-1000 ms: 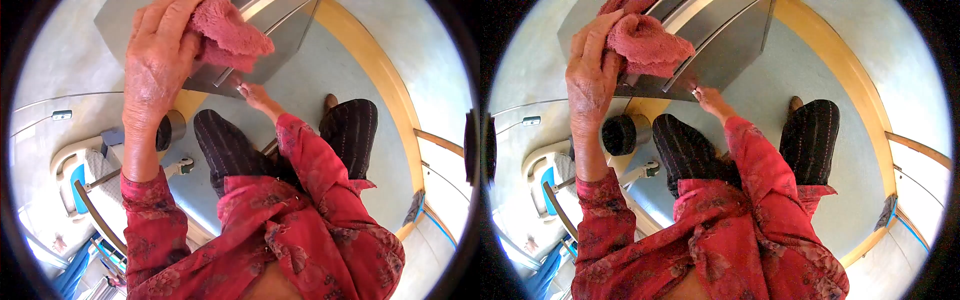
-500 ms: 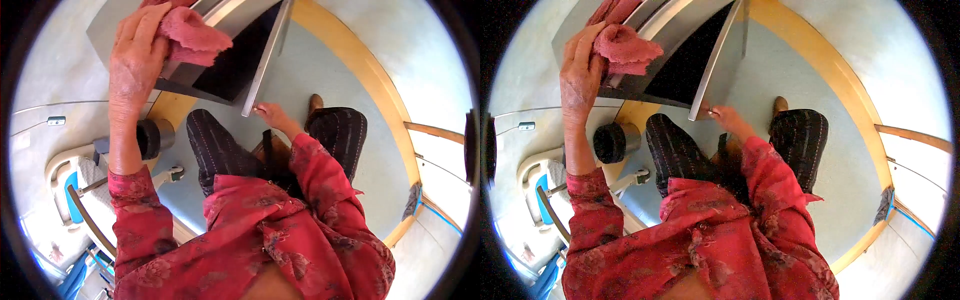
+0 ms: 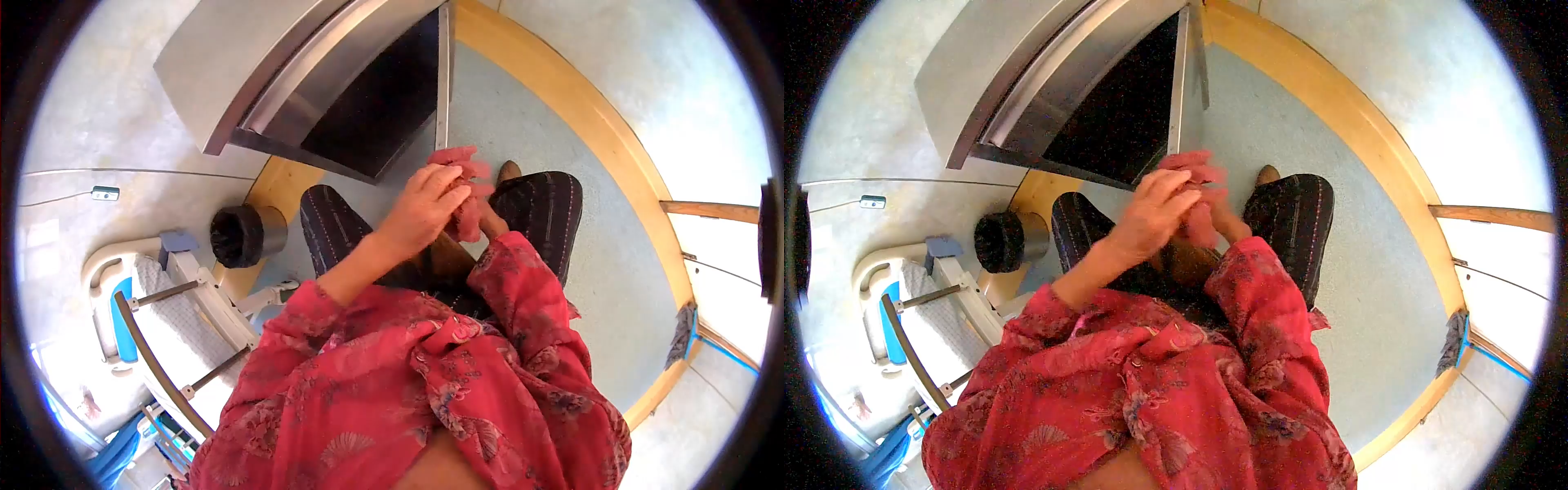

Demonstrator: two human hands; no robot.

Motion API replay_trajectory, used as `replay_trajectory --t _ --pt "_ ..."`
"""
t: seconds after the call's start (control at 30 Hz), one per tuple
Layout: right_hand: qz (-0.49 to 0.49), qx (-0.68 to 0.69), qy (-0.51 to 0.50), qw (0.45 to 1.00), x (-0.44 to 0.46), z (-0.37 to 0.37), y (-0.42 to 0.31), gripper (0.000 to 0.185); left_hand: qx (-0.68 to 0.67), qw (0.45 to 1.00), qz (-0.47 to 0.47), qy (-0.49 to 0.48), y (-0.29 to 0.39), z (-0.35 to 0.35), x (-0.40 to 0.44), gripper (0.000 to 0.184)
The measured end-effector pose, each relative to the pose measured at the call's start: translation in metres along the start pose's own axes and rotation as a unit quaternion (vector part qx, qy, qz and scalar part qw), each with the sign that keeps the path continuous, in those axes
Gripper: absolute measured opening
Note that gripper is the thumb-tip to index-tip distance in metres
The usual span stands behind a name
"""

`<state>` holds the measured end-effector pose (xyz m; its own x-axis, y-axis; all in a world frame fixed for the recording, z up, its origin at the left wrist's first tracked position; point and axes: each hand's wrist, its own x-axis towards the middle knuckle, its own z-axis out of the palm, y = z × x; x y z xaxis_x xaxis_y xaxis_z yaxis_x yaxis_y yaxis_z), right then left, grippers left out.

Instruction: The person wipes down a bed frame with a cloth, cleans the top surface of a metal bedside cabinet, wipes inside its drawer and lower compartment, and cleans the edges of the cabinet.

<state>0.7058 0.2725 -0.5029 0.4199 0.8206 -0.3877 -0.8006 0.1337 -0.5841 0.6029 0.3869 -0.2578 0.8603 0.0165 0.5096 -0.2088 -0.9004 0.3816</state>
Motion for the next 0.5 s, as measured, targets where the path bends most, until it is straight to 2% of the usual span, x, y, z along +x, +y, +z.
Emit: replay_trajectory --t 0.03,0.1,0.13,0.17,0.2,0.23,0.27,0.3,0.4,0.43,0.5 --pt "0.0 -0.002 0.0 1.0 -0.002 -0.004 -0.004 0.043 0.0 1.0 0.0 0.002 0.002 0.011 -0.001 0.03" --pt "-0.127 -0.183 -0.131 0.966 -0.003 -0.002 -0.03 0.046 0.009 1.0 0.017 0.0 0.002 0.023 0.006 0.029" --pt "-0.119 -0.357 -0.101 0.921 -0.006 0.028 -0.07 0.045 -0.002 1.0 0.027 0.004 0.0 0.03 0.01 0.027" --pt "-0.125 -0.361 -0.102 0.919 -0.001 0.029 -0.065 0.045 -0.001 0.999 0.032 0.009 0.001 0.03 0.018 0.027" --pt "-0.153 0.066 -0.101 0.981 -0.002 0.023 -0.046 0.041 -0.03 0.999 0.041 0.0 0.002 0.03 0.026 0.026" --pt "-0.147 0.482 -0.082 0.86 0.0 0.015 -0.032 0.039 -0.061 0.997 0.046 -0.01 0.003 0.032 0.033 0.026" --pt "-0.064 0.363 -0.136 0.92 -0.005 -0.019 -0.045 0.05 -0.097 0.993 0.051 -0.03 0.001 0.04 0.039 0.024" --pt "-0.062 0.36 -0.136 0.921 -0.016 -0.011 -0.053 0.05 -0.098 0.994 0.049 -0.027 0.002 0.046 0.044 0.024" --pt "-0.225 0.098 -0.105 0.964 -0.084 0.059 -0.113 0.049 -0.138 0.989 0.032 -0.033 0.006 0.062 0.061 0.024" --pt "-0.222 0.094 -0.106 0.965 -0.09 0.061 -0.122 0.049 -0.138 0.99 0.03 -0.029 0.007 0.066 0.068 0.024" --pt "-0.24 -0.085 -0.027 0.967 -0.099 0.056 -0.135 0.047 -0.115 0.993 0.021 -0.019 0.01 0.075 0.077 0.024"
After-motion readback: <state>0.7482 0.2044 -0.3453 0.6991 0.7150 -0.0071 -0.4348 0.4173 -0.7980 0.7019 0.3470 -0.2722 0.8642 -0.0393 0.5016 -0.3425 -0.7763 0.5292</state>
